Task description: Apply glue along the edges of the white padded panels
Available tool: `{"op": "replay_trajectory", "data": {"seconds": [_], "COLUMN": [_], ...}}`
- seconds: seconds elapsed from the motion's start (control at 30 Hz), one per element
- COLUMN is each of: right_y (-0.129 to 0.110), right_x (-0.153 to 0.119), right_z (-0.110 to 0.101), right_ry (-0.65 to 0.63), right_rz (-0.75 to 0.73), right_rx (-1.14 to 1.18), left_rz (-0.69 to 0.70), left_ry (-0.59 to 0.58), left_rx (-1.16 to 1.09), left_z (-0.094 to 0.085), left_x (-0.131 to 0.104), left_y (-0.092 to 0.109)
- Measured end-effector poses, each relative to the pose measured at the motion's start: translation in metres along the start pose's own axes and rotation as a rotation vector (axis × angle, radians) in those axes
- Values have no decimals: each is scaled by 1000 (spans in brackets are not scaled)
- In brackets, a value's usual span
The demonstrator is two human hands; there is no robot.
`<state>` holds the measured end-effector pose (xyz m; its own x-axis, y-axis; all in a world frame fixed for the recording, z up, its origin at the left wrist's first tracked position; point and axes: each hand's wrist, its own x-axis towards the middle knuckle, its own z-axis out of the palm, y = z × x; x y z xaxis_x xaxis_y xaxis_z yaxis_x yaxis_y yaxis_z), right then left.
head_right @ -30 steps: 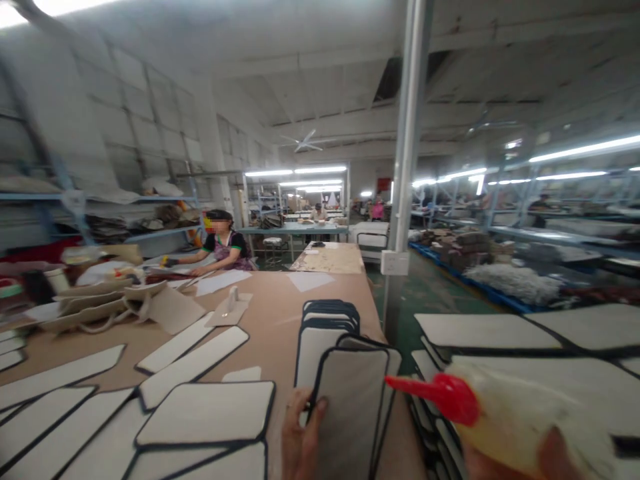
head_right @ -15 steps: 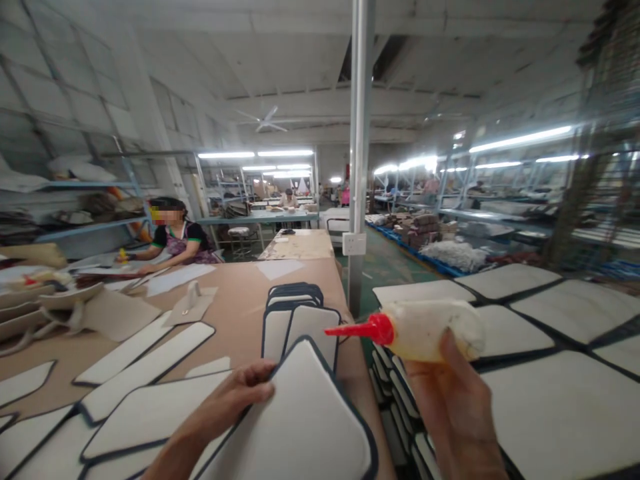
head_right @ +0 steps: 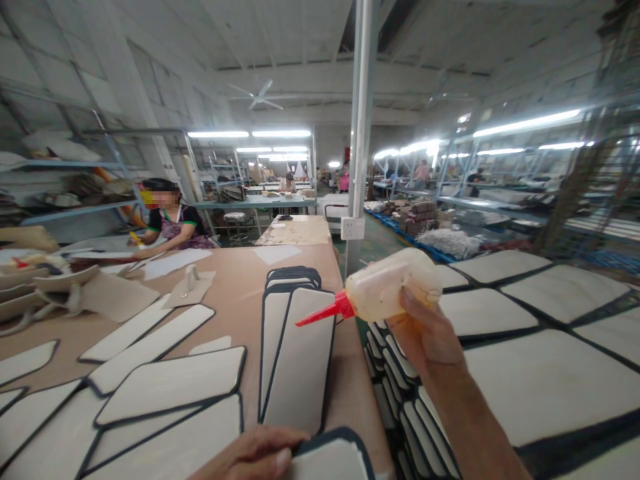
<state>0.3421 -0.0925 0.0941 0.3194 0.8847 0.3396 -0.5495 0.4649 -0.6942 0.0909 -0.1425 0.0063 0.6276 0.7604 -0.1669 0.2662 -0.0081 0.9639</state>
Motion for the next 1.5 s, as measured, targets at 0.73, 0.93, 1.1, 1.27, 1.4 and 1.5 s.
{"op": "replay_trajectory", "data": {"seconds": [0.73,0.93,1.1,1.27,1.4,1.5], "right_y": [-32,-24,-20,-16,-13,-12], "right_x": [4,5,4,8,11,11], "right_z": [56,54,53,48,44,44], "right_ry": [-327,-318,-417,-590,-599,-605], "right_rz": [191,237,245,302,306,312], "right_rx": [-192,-162,-171,-90,-85,-84], "left_rz": [185,185,192,195,195,195], "left_ry": [-264,-365,-383,-464,-466,-465], "left_rx": [574,592,623,664,670,662], "left_z": [-87,-86,-85,-86,-87,-87], "left_x": [-6,-8,-7,-2,0,-1], "left_y": [126,127,130,132,132,132]}}
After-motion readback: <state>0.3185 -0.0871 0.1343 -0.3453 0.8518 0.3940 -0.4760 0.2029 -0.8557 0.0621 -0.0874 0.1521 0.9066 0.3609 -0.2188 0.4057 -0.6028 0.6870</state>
